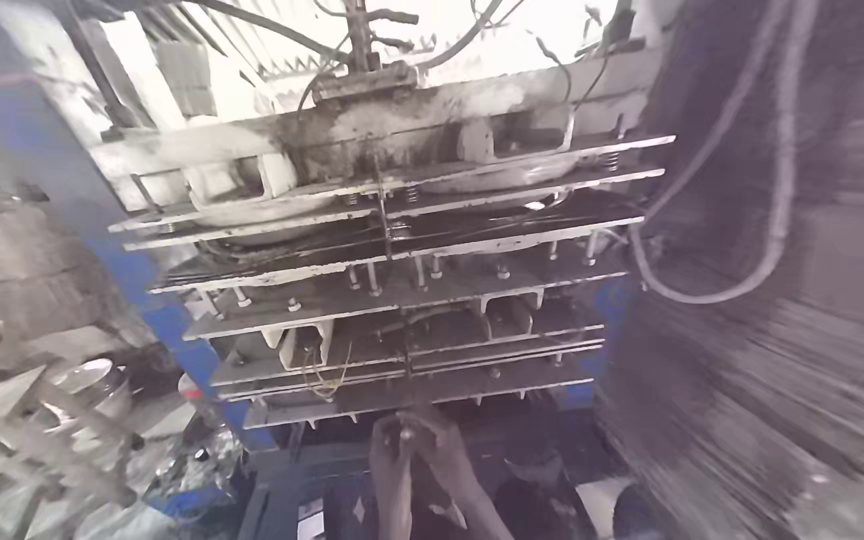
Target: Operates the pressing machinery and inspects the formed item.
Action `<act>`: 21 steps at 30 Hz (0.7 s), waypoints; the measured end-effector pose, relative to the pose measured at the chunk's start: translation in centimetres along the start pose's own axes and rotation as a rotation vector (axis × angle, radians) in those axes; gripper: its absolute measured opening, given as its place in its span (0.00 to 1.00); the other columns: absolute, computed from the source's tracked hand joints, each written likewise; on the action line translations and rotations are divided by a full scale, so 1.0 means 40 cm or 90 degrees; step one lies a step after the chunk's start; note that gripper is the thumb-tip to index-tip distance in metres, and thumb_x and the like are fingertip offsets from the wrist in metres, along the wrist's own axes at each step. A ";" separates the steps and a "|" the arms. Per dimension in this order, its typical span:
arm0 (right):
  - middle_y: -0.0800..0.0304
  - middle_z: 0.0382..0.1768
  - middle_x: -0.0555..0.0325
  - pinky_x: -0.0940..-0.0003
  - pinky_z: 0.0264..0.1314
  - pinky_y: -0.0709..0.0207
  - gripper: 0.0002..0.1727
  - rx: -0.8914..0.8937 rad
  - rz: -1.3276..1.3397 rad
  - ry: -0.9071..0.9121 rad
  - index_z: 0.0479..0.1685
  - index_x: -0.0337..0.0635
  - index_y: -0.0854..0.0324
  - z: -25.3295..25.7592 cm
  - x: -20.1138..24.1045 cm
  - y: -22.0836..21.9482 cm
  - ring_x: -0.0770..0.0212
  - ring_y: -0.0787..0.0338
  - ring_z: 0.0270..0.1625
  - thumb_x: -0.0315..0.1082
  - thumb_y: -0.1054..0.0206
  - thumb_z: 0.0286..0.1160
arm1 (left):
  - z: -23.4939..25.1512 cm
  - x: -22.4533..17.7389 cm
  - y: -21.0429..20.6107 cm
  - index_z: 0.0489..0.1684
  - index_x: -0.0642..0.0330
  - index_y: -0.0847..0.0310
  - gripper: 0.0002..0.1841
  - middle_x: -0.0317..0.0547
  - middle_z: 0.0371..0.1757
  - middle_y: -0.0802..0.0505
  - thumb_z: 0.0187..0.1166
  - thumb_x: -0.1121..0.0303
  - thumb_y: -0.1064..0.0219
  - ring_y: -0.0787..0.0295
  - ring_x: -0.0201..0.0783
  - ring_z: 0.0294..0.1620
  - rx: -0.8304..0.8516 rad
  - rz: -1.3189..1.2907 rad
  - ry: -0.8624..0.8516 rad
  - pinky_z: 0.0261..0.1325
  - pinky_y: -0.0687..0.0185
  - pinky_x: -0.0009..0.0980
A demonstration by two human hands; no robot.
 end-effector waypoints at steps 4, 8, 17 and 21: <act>0.07 0.55 0.40 0.54 0.71 0.20 0.13 0.069 -0.086 -0.029 0.53 0.31 0.09 -0.001 0.003 -0.022 0.49 0.08 0.61 0.26 0.32 0.75 | 0.016 -0.004 0.035 0.61 0.79 0.22 0.16 0.55 0.48 0.09 0.77 0.79 0.35 0.12 0.32 0.49 0.028 0.056 0.002 0.59 0.17 0.31; 0.20 0.71 0.28 0.44 0.83 0.35 0.20 0.331 -0.227 -0.217 0.73 0.25 0.23 -0.061 -0.036 0.017 0.36 0.22 0.76 0.25 0.44 0.85 | 0.029 -0.022 0.069 0.57 0.79 0.19 0.13 0.55 0.46 0.09 0.82 0.76 0.39 0.14 0.34 0.46 0.008 0.112 -0.026 0.56 0.18 0.33; 0.16 0.67 0.31 0.40 0.79 0.31 0.18 -0.165 -0.448 0.224 0.66 0.25 0.20 0.293 0.414 0.412 0.36 0.18 0.74 0.27 0.46 0.88 | 0.383 -0.672 0.132 0.74 0.75 0.27 0.21 0.73 0.72 0.18 0.89 0.70 0.45 0.21 0.65 0.74 -0.078 0.450 -0.510 0.78 0.30 0.58; 0.16 0.66 0.28 0.29 0.71 0.31 0.22 0.027 -0.781 0.026 0.71 0.33 0.20 0.585 0.434 0.429 0.29 0.18 0.71 0.40 0.45 0.92 | 0.567 -0.715 0.060 0.79 0.67 0.27 0.27 0.70 0.75 0.18 0.94 0.54 0.53 0.26 0.67 0.80 0.137 0.770 -0.242 0.81 0.42 0.68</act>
Point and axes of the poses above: each hand's wrist, its own z-axis towards the middle knuckle, its own y-axis out of the back of the hand, x = y × z, the point moved 7 cm from there along z, towards the middle knuckle
